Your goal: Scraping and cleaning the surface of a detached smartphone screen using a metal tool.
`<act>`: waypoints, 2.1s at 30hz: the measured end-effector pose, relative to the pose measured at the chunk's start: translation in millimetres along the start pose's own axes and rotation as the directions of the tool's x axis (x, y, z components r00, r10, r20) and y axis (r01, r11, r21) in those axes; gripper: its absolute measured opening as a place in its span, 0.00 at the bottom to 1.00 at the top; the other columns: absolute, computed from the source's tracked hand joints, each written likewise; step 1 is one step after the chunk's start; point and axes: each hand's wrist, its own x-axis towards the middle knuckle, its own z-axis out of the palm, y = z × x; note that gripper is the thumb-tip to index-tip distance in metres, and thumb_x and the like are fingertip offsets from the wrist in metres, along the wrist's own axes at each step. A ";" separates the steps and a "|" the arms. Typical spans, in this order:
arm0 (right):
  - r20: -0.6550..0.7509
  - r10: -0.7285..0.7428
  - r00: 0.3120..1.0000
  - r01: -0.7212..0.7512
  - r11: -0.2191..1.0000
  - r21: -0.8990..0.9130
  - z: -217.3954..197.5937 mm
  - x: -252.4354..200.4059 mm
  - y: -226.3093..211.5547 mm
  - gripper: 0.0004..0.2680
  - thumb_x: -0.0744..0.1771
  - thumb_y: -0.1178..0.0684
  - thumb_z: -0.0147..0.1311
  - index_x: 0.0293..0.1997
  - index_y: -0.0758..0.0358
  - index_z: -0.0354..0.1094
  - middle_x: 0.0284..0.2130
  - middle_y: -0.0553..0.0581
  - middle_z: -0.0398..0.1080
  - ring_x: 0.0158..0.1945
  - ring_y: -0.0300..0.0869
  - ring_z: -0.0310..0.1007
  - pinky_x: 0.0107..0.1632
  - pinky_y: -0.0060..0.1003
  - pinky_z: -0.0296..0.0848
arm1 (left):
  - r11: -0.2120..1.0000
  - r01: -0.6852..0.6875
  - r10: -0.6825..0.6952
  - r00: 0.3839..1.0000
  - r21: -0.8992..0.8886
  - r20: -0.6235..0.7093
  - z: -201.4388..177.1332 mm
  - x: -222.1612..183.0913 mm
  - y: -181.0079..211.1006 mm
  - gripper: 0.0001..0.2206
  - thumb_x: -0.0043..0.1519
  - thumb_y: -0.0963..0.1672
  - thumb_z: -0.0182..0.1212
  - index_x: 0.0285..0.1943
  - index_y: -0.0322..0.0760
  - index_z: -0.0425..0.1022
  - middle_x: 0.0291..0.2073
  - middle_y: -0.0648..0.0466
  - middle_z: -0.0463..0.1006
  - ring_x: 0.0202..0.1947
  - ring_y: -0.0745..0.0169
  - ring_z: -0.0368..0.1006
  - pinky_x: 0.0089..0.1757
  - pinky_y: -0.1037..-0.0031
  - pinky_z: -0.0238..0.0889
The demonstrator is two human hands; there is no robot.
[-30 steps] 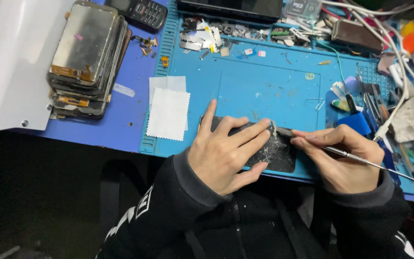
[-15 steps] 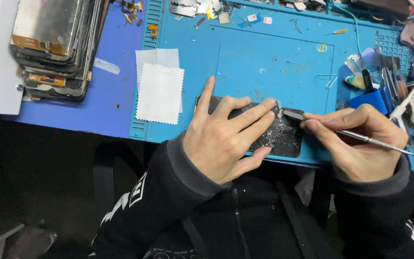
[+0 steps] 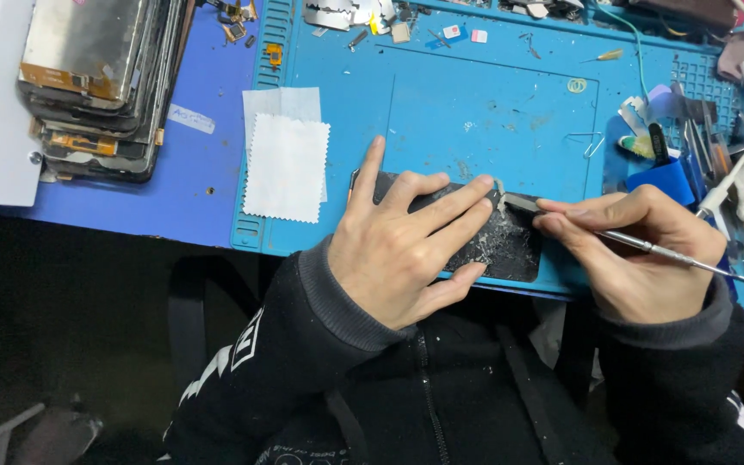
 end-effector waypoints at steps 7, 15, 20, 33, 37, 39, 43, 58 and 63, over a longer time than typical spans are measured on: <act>-0.016 0.050 0.999 -0.048 0.997 0.064 -0.1 -0.9 4.1 0.08 0.70 0.67 0.60 0.34 0.71 0.62 0.38 0.69 0.76 0.47 0.47 0.82 0.53 0.38 0.83 | 1.000 0.008 -0.008 1.000 -0.019 0.002 -0.4 -0.3 0.0 0.24 0.60 0.52 0.67 0.62 0.37 0.77 0.65 0.56 0.73 0.58 0.53 0.69 0.66 0.27 0.42; -0.021 0.067 0.998 -0.065 0.994 0.092 -3.1 -3.9 8.3 0.07 0.69 0.67 0.59 0.37 0.69 0.62 0.38 0.69 0.76 0.47 0.46 0.82 0.51 0.37 0.83 | 1.000 0.012 -0.012 1.000 -0.010 -0.004 -0.7 0.0 0.8 0.24 0.60 0.52 0.67 0.61 0.38 0.77 0.65 0.56 0.74 0.57 0.54 0.68 0.66 0.27 0.42; -0.020 0.015 1.000 -0.015 1.000 0.010 -1.2 -2.6 5.8 0.08 0.69 0.68 0.61 0.35 0.72 0.63 0.38 0.70 0.76 0.48 0.47 0.81 0.52 0.38 0.82 | 1.000 0.007 -0.007 1.000 0.003 -0.005 -0.6 0.7 1.3 0.24 0.60 0.52 0.67 0.62 0.37 0.76 0.65 0.56 0.73 0.57 0.54 0.68 0.66 0.27 0.41; -0.034 0.086 0.996 -0.085 0.996 0.028 -1.2 -2.3 1.2 0.08 0.69 0.66 0.61 0.36 0.70 0.63 0.37 0.67 0.77 0.43 0.44 0.83 0.46 0.34 0.83 | 1.000 0.006 -0.006 1.000 0.005 -0.002 0.3 -0.6 0.3 0.24 0.60 0.52 0.67 0.62 0.37 0.76 0.65 0.56 0.73 0.57 0.54 0.68 0.66 0.27 0.41; -0.019 0.043 0.999 -0.043 0.999 0.034 0.3 0.4 1.5 0.07 0.69 0.67 0.61 0.37 0.70 0.63 0.38 0.68 0.77 0.45 0.45 0.82 0.49 0.35 0.83 | 1.000 0.005 -0.005 1.000 0.003 -0.009 0.3 -0.3 1.0 0.25 0.60 0.52 0.67 0.62 0.37 0.76 0.65 0.57 0.73 0.57 0.53 0.68 0.66 0.27 0.42; -0.025 0.019 1.000 -0.018 1.000 0.006 0.8 -0.8 1.4 0.08 0.69 0.67 0.61 0.36 0.70 0.63 0.38 0.69 0.77 0.45 0.45 0.82 0.49 0.35 0.83 | 1.000 0.000 0.000 1.000 0.015 -0.011 1.0 -0.5 0.3 0.24 0.60 0.52 0.67 0.62 0.37 0.76 0.65 0.56 0.73 0.57 0.53 0.68 0.66 0.26 0.41; -0.048 0.132 0.990 -0.127 0.987 0.094 0.7 -3.0 1.1 0.07 0.69 0.67 0.59 0.36 0.69 0.62 0.38 0.68 0.77 0.44 0.44 0.82 0.52 0.37 0.83 | 1.000 0.007 -0.007 1.000 0.014 -0.011 0.4 -0.5 0.9 0.24 0.60 0.52 0.66 0.62 0.37 0.76 0.65 0.57 0.73 0.57 0.54 0.68 0.66 0.27 0.41; -0.109 0.086 0.990 -0.076 0.992 0.096 8.7 -2.3 14.9 0.05 0.62 0.67 0.63 0.31 0.72 0.69 0.33 0.63 0.79 0.42 0.42 0.82 0.46 0.32 0.80 | 0.999 -0.010 0.007 0.996 -0.037 -0.087 0.8 -1.0 1.8 0.23 0.58 0.52 0.65 0.59 0.38 0.77 0.63 0.56 0.75 0.56 0.54 0.69 0.64 0.27 0.43; -0.094 0.184 0.978 -0.167 0.971 0.169 6.7 -1.9 18.3 0.03 0.63 0.66 0.62 0.31 0.73 0.70 0.34 0.64 0.80 0.40 0.43 0.83 0.45 0.33 0.81 | 1.000 -0.004 0.002 0.997 -0.031 -0.071 2.4 -1.0 1.4 0.23 0.57 0.52 0.65 0.59 0.38 0.77 0.63 0.55 0.76 0.56 0.53 0.70 0.63 0.26 0.42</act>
